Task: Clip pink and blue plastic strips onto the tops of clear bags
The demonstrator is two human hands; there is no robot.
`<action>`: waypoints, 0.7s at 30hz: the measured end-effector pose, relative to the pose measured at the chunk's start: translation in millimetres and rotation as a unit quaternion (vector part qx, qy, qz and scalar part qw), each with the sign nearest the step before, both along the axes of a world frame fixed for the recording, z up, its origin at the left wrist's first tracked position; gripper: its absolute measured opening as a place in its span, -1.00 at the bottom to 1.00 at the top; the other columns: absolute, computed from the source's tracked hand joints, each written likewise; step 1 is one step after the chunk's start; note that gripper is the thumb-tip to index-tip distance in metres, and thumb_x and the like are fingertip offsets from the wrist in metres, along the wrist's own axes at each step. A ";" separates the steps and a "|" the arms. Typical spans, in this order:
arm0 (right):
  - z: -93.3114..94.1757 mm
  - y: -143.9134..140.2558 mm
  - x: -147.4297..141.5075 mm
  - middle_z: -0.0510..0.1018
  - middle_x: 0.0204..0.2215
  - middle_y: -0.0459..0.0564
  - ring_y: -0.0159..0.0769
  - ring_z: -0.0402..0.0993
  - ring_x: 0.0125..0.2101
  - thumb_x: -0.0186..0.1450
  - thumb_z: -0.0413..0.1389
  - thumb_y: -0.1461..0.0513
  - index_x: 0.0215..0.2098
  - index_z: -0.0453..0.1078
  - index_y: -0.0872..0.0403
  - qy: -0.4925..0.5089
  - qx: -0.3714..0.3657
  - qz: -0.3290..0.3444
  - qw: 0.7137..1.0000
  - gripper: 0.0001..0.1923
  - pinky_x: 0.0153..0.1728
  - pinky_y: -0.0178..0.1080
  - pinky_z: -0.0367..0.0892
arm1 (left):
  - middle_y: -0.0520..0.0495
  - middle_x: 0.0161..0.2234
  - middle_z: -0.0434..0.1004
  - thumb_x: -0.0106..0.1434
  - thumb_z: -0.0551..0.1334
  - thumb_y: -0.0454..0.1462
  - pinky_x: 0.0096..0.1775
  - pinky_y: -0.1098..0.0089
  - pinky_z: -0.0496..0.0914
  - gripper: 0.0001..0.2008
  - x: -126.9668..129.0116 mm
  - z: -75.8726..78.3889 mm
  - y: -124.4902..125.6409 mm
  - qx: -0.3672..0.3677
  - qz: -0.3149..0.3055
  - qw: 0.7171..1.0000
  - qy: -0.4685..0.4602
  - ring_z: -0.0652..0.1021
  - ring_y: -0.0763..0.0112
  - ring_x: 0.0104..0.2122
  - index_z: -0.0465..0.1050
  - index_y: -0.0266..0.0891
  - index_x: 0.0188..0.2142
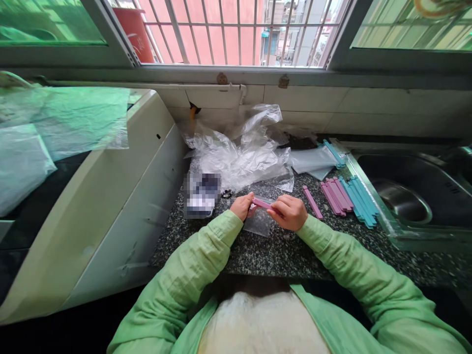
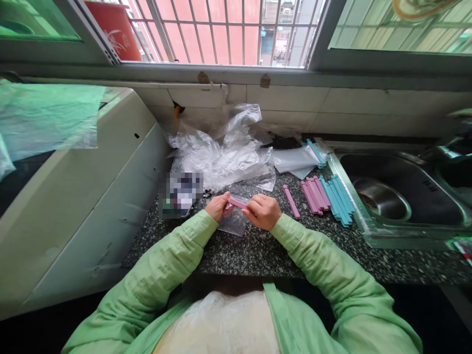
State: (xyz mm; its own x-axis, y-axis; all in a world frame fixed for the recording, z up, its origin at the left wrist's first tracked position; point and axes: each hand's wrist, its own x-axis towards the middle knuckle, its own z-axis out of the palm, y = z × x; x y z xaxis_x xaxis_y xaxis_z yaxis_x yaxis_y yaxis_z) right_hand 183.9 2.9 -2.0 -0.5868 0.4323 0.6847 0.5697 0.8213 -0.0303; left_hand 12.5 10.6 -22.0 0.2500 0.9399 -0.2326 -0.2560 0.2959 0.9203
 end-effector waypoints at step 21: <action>10.8 -3.5 -0.1 0.41 -0.63 -0.09 -0.42 0.28 -0.56 0.14 0.10 0.21 -0.52 0.32 0.09 0.040 0.025 -0.001 0.999 -0.88 -0.50 -0.34 0.21 | 0.16 -0.86 0.05 0.06 0.11 0.09 -0.76 0.52 -0.07 -0.50 0.5 11.1 -2.2 -0.019 0.036 0.998 0.048 0.07 0.67 -0.86 0.22 -0.31 -0.67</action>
State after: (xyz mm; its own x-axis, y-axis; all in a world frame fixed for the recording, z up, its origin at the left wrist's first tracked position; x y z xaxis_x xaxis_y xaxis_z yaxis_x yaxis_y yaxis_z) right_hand 183.8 -0.6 8.8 -0.5295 0.3968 0.7498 0.5681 0.8222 -0.0339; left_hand 12.9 8.4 -10.9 0.1575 0.9446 -0.2880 -0.1889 0.3151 0.9301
